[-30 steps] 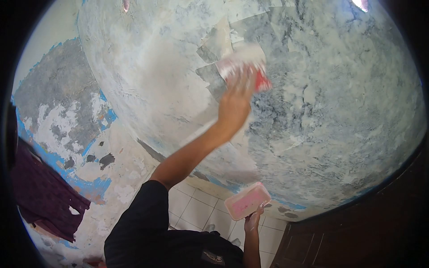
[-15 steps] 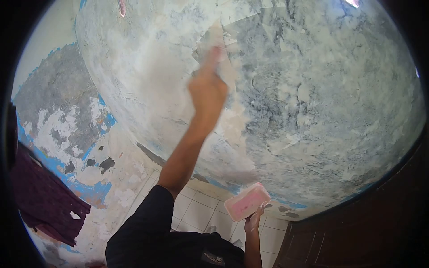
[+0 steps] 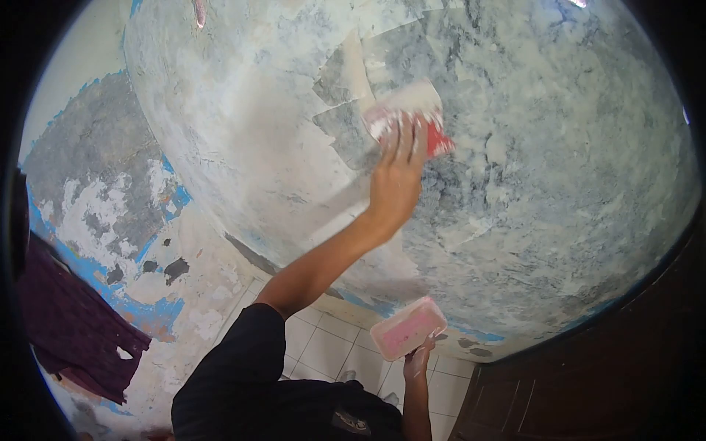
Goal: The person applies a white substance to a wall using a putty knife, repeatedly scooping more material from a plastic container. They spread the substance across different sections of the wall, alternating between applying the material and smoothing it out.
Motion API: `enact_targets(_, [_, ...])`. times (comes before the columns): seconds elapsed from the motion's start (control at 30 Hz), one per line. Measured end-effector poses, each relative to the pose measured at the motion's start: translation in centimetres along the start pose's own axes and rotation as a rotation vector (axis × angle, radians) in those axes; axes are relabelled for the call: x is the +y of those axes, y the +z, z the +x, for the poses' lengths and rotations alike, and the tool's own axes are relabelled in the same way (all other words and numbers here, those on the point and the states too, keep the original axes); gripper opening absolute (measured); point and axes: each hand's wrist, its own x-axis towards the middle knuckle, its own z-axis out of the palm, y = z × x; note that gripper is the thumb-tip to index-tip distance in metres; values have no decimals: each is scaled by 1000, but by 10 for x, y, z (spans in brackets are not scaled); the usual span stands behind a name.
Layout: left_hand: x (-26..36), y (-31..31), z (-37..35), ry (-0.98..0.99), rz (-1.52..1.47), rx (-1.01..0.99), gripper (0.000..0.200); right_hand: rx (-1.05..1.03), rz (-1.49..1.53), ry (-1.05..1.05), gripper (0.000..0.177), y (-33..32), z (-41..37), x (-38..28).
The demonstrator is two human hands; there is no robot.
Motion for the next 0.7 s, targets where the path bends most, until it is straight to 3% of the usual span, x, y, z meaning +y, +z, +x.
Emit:
enact_targets(0.03, [8,-7,-16,10,-51,-33,79,-29,2,-15,62,-1,-6,4])
enact_targets(0.13, [17,-39,-43,3,-271,-136,70,76,17,3,63,10,-3,2])
enact_targets(0.2, [8,-69,-28,-167,-478,-88,65,66,24,17,63,9,-6,0])
enact_targets(0.27, [-10,-93,-3,-245,-396,83,59,62,43,34,61,4,-8,0])
enact_targets(0.3, [-27,-96,15,-233,-210,228,57,61,60,41,60,0,-7,2])
enact_targets(0.37, [-56,-94,43,-262,-184,364,57,69,65,36,60,-5,-9,3])
enact_targets(0.47, [-47,-65,51,-323,-216,247,61,67,44,12,64,-3,-11,3])
enact_targets(0.67, [7,-59,15,-101,-311,-6,69,50,45,14,65,-1,-20,6])
enact_targets(0.7, [1,-62,20,-85,-302,59,69,60,42,14,65,1,-21,3])
